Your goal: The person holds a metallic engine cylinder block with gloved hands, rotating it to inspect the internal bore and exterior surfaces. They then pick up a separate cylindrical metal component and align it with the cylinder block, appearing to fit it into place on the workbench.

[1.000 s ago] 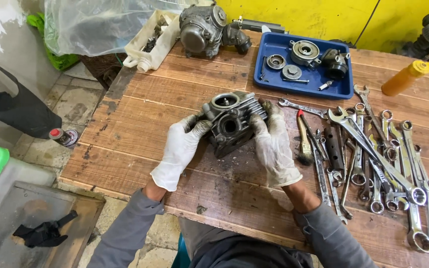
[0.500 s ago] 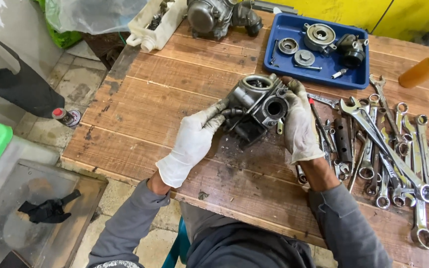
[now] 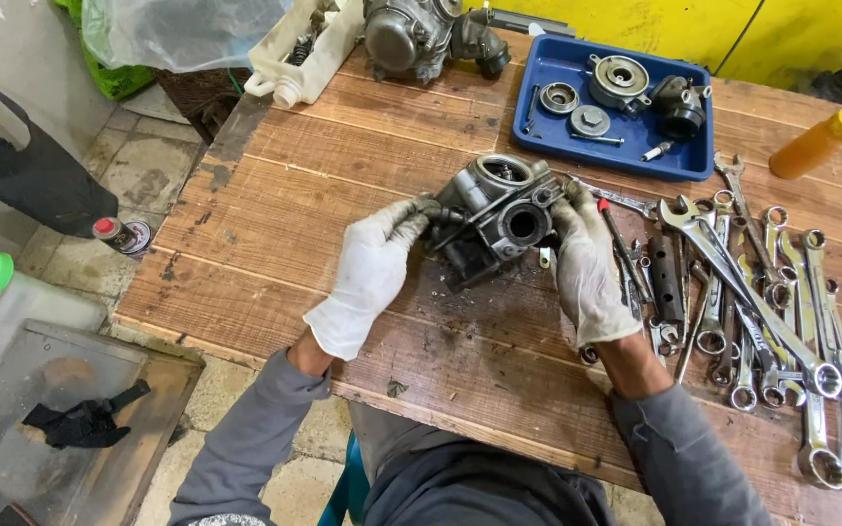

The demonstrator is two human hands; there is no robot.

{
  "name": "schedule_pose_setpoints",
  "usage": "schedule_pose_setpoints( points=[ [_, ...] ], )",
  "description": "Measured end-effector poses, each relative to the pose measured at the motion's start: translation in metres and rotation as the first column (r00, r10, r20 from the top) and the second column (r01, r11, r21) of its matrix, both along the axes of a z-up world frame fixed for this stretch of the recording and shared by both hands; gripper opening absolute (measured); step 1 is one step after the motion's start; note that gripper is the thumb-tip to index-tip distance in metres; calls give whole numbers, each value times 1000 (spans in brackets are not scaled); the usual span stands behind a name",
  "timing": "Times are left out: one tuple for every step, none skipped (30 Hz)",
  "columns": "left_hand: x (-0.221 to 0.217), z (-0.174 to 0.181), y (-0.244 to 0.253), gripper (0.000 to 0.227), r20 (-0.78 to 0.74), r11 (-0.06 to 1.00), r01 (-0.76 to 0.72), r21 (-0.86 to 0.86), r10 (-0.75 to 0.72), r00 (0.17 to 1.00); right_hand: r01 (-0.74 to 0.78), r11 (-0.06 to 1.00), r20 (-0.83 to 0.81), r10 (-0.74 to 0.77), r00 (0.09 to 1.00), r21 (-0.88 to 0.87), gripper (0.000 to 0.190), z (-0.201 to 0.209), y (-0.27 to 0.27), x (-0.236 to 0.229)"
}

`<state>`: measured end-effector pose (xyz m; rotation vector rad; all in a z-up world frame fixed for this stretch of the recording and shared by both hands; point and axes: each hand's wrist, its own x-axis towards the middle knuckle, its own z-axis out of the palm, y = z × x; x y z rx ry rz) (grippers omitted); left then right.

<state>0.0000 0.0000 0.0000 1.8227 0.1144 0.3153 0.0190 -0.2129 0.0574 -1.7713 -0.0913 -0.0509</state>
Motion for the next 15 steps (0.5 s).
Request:
schedule_pose_setpoints(
  points=[
    [4, 1, 1, 19, -1, 1000, 1, 1, -1, 1000, 1, 1000, -1, -1, 1000, 1, 47, -13, -8, 3],
    [8, 2, 1, 19, -16, 1000, 1, -9, -2, 1000, 27, 999, -8, -28, 1000, -38, 49, -26, -17, 7],
    [13, 3, 2, 19, -31, 1000, 2, -18, -3, 1000, 54, 996, -12, -55, 998, -77, 52, -39, -25, 11],
    [14, 2, 3, 19, -31, 1000, 4, -16, -4, 1000, 56, 996, -13, -57, 998, -75, 52, -30, -20, 4],
    [14, 1, 4, 19, -24, 999, -3, -35, 2, 1000, 51, 997, -37, -53, 998, -63, 51, -22, -15, -2],
    [14, 0, 5, 19, -17, 998, -9, -55, 8, 1000, 46, 998, -61, -49, 997, -52, 51, -14, -10, -8],
    [13, 1, 7, 19, -14, 999, -10, -51, 9, 1000, 45, 998, -59, -48, 997, -48, 51, -11, -7, -11],
    [12, 2, 9, 18, -19, 997, -12, -73, 11, 1000, 31, 999, -71, -34, 997, -30, 48, -8, -4, -14],
    [11, 3, 12, 18, -26, 995, -14, -95, 12, 1000, 19, 1000, -85, -20, 996, -13, 47, -5, -1, -18],
    [9, 2, 15, 18, -27, 996, -14, -92, 11, 1000, 19, 1000, -86, -20, 996, -10, 47, -10, -2, -17],
    [8, 2, 19, 21, -33, 990, -9, -138, 4, 999, 18, 999, -90, -16, 996, 29, 52, -14, -2, -16],
    [7, 2, 23, 23, -40, 983, -4, -185, -3, 999, 17, 998, -93, -11, 996, 67, 59, -18, -2, -15],
    [8, 0, 25, 23, -37, 983, -3, -181, -3, 999, 17, 997, -91, -11, 996, 71, 59, -14, 0, -18],
    [8, -2, 26, 23, -55, 982, -12, -189, 2, 999, 25, 997, -95, -17, 995, 78, 56, -11, 2, -21],
    [10, -3, 27, 23, -71, 980, -19, -196, 5, 997, 34, 996, -98, -26, 995, 86, 53, -8, 4, -23]
  ],
)
